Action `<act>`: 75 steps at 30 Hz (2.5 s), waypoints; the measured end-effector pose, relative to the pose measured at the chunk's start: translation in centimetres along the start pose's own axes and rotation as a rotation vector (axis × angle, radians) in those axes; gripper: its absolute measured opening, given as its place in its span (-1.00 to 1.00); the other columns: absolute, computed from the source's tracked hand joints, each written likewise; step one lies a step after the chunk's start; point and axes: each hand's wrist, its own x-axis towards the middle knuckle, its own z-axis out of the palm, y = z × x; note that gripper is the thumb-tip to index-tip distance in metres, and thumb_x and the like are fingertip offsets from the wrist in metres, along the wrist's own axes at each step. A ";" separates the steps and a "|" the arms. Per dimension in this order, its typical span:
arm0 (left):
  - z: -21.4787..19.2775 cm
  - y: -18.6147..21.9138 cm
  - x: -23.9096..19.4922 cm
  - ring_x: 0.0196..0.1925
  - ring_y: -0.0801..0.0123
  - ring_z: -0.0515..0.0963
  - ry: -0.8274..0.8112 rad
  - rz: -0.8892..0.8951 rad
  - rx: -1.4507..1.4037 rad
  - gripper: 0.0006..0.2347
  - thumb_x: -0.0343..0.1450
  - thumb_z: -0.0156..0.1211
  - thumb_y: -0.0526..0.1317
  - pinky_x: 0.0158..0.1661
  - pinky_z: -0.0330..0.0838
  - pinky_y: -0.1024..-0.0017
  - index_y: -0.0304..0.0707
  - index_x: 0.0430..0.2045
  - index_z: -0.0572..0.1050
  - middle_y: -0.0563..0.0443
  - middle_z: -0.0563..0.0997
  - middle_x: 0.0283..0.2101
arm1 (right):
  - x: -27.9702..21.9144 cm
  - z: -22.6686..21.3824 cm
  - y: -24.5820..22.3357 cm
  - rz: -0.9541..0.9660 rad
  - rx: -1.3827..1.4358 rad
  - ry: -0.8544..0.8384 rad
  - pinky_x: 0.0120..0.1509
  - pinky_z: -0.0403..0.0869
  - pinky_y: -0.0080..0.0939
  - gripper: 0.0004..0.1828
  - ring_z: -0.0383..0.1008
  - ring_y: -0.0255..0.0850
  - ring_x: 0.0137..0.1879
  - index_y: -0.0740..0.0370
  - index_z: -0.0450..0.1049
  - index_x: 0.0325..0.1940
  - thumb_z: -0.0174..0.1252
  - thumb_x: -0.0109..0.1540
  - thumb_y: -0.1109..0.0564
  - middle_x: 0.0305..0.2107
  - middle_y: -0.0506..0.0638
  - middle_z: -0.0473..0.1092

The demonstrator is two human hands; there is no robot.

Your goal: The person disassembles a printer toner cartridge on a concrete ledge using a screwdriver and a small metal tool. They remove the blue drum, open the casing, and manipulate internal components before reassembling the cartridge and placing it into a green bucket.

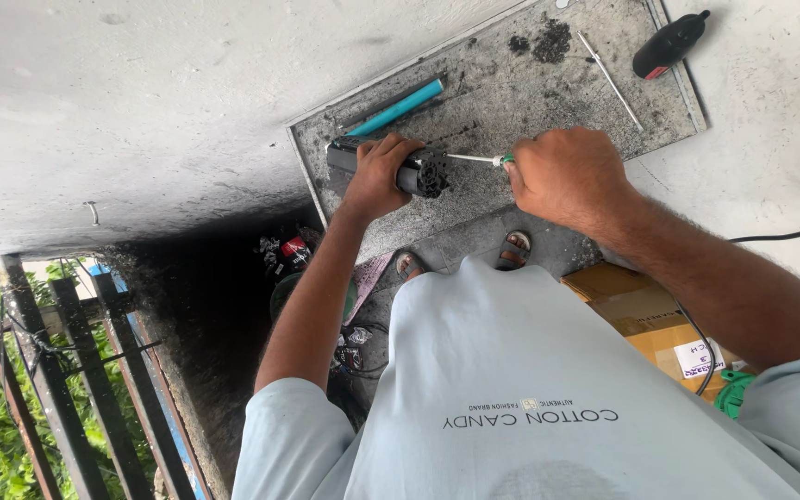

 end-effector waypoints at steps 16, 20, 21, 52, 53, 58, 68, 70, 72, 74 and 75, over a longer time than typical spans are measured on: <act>-0.1 -0.3 0.3 0.23 0.22 0.50 -0.009 -0.036 -0.009 -0.31 0.02 0.52 -0.37 0.28 0.15 0.00 -0.01 0.10 0.46 0.09 0.55 0.02 | 0.8 -0.1 0.4 -0.076 -0.010 0.091 -0.36 0.54 -0.02 -0.70 0.56 -0.13 -0.44 0.13 0.63 -0.24 0.19 0.32 -0.12 -0.58 -0.03 0.49; 0.0 0.2 0.2 0.21 0.20 0.52 0.013 -0.007 -0.014 -0.33 0.04 0.52 -0.36 0.26 0.19 0.09 -0.02 0.11 0.47 0.09 0.55 0.02 | 0.4 0.1 0.5 -0.270 -0.001 0.466 -0.37 0.52 -0.08 -0.72 0.57 -0.10 -0.31 0.14 0.61 -0.21 0.25 0.20 -0.10 -0.44 -0.02 0.53; 0.0 0.2 0.3 0.21 0.19 0.52 0.022 -0.015 -0.012 -0.33 0.03 0.52 -0.36 0.25 0.19 0.11 -0.01 0.10 0.47 0.09 0.55 0.02 | 0.5 0.2 0.5 -0.191 -0.011 0.341 -0.38 0.52 -0.07 -0.69 0.56 -0.12 -0.36 0.15 0.61 -0.20 0.24 0.24 -0.13 -0.48 -0.01 0.51; 1.5 0.9 1.2 0.21 0.22 0.52 -0.033 -0.045 0.072 -0.29 0.02 0.51 -0.39 0.23 0.20 0.09 0.03 0.12 0.44 0.10 0.54 0.00 | -0.4 0.9 1.5 -0.004 0.005 0.112 -0.21 0.53 -0.05 -0.82 0.56 -0.14 -0.29 0.09 0.54 -0.21 0.27 0.27 -0.03 -0.48 -0.05 0.51; 1.5 1.0 1.1 0.20 0.20 0.52 -0.035 -0.052 0.069 -0.29 0.01 0.52 -0.39 0.23 0.19 0.08 0.02 0.12 0.44 0.09 0.54 0.00 | -0.5 0.8 1.5 -0.078 0.003 0.239 -0.20 0.53 -0.05 -0.84 0.56 -0.14 -0.25 0.08 0.55 -0.25 0.32 0.18 0.01 -0.46 -0.08 0.51; 1.9 1.0 1.2 0.24 0.19 0.50 -0.055 -0.063 0.083 -0.30 0.03 0.48 -0.43 0.24 0.17 0.07 0.02 0.11 0.45 0.07 0.54 0.01 | -0.3 1.5 2.4 0.141 0.127 -0.028 -0.04 0.54 -0.11 -0.64 0.60 -0.15 -0.17 0.11 0.48 0.03 0.28 0.29 -0.12 -0.33 -0.01 0.54; 8.1 4.1 0.4 0.21 0.26 0.46 -0.324 0.019 0.401 -0.47 0.19 0.43 -0.33 0.21 0.16 -0.02 0.08 0.08 0.47 0.11 0.48 0.09 | -0.6 15.6 12.4 0.479 0.825 -0.006 0.19 0.42 0.09 -0.69 0.49 -0.09 0.05 0.13 0.51 0.15 0.25 0.33 0.08 -0.01 0.21 0.50; 9.1 4.4 -0.1 0.23 0.29 0.43 -0.382 0.084 0.474 -0.48 0.18 0.41 -0.33 0.21 0.16 -0.01 0.08 0.06 0.47 0.13 0.47 0.10 | 1.2 20.1 12.5 0.567 0.954 -0.017 0.12 0.48 0.10 -0.60 0.49 -0.05 0.01 -0.03 0.43 0.26 0.17 0.32 0.12 0.04 0.17 0.45; 10.0 4.5 -0.7 0.23 0.30 0.43 -0.438 0.156 0.509 -0.54 0.26 0.37 -0.32 0.24 0.16 0.00 0.08 0.06 0.48 0.14 0.47 0.09 | 2.8 23.7 12.6 0.540 0.949 0.089 0.12 0.50 0.10 -0.55 0.50 -0.01 0.01 -0.06 0.42 0.31 0.14 0.33 0.18 0.05 0.18 0.42; 10.8 4.5 -0.8 0.22 0.31 0.44 -0.456 0.255 0.555 -0.59 0.31 0.34 -0.30 0.26 0.17 0.00 0.11 0.05 0.49 0.16 0.47 0.08 | 4.9 26.0 12.2 0.388 0.801 0.308 0.20 0.50 0.08 -0.58 0.52 0.04 0.07 0.04 0.48 0.31 0.17 0.35 0.23 0.01 0.24 0.44; 11.1 4.4 -0.8 0.21 0.32 0.44 -0.449 0.317 0.582 -0.61 0.31 0.34 -0.28 0.25 0.17 0.00 0.14 0.02 0.49 0.18 0.47 0.08 | 5.7 26.4 12.3 0.391 0.741 0.363 0.24 0.47 0.10 -0.58 0.48 0.06 0.11 0.06 0.48 0.30 0.20 0.34 0.25 0.05 0.25 0.40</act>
